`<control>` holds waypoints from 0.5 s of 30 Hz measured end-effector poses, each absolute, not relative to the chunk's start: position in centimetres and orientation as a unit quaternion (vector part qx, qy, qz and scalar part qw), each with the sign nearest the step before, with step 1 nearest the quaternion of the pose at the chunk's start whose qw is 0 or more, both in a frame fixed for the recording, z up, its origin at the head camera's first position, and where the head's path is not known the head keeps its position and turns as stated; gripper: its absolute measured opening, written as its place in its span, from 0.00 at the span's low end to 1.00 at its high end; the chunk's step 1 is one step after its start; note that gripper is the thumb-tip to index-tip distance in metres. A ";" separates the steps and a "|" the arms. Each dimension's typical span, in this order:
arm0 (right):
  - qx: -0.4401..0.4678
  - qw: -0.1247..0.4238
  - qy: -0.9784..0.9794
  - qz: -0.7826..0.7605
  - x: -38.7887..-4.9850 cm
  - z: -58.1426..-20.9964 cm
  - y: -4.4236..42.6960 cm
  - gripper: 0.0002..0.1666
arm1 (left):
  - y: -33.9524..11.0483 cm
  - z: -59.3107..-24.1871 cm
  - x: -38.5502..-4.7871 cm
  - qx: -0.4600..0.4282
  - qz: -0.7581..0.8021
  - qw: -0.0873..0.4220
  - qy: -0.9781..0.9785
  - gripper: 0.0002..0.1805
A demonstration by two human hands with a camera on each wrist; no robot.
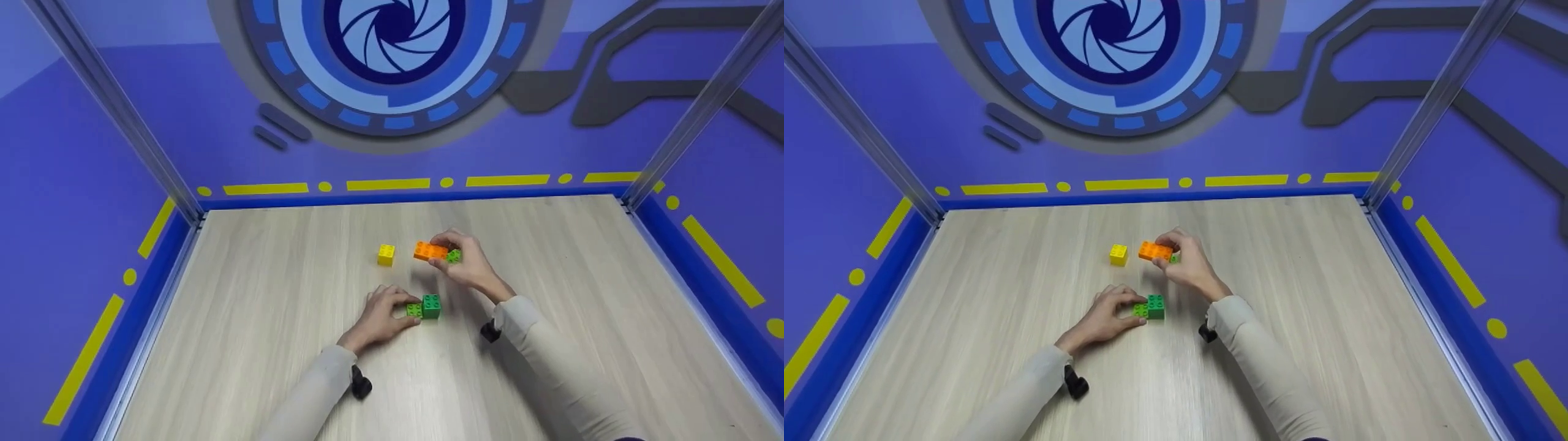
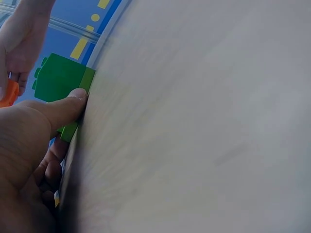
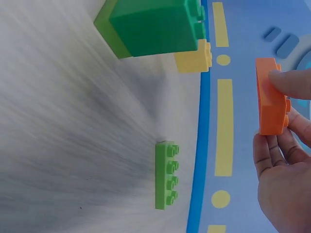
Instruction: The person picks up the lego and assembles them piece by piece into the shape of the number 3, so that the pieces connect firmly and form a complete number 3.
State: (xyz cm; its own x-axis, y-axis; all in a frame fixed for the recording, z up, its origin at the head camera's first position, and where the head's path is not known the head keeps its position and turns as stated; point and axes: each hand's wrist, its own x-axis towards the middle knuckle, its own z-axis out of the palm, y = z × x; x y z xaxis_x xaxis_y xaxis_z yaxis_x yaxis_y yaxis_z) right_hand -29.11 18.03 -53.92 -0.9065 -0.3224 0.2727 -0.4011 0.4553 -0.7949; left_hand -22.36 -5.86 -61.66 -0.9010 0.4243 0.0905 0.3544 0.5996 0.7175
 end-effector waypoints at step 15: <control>0.240 0.022 -0.851 0.467 -27.1 -53.0 18.2 0.15 | -5.7 -61.7 -22.5 0.217 0.383 0.044 0.897 0.22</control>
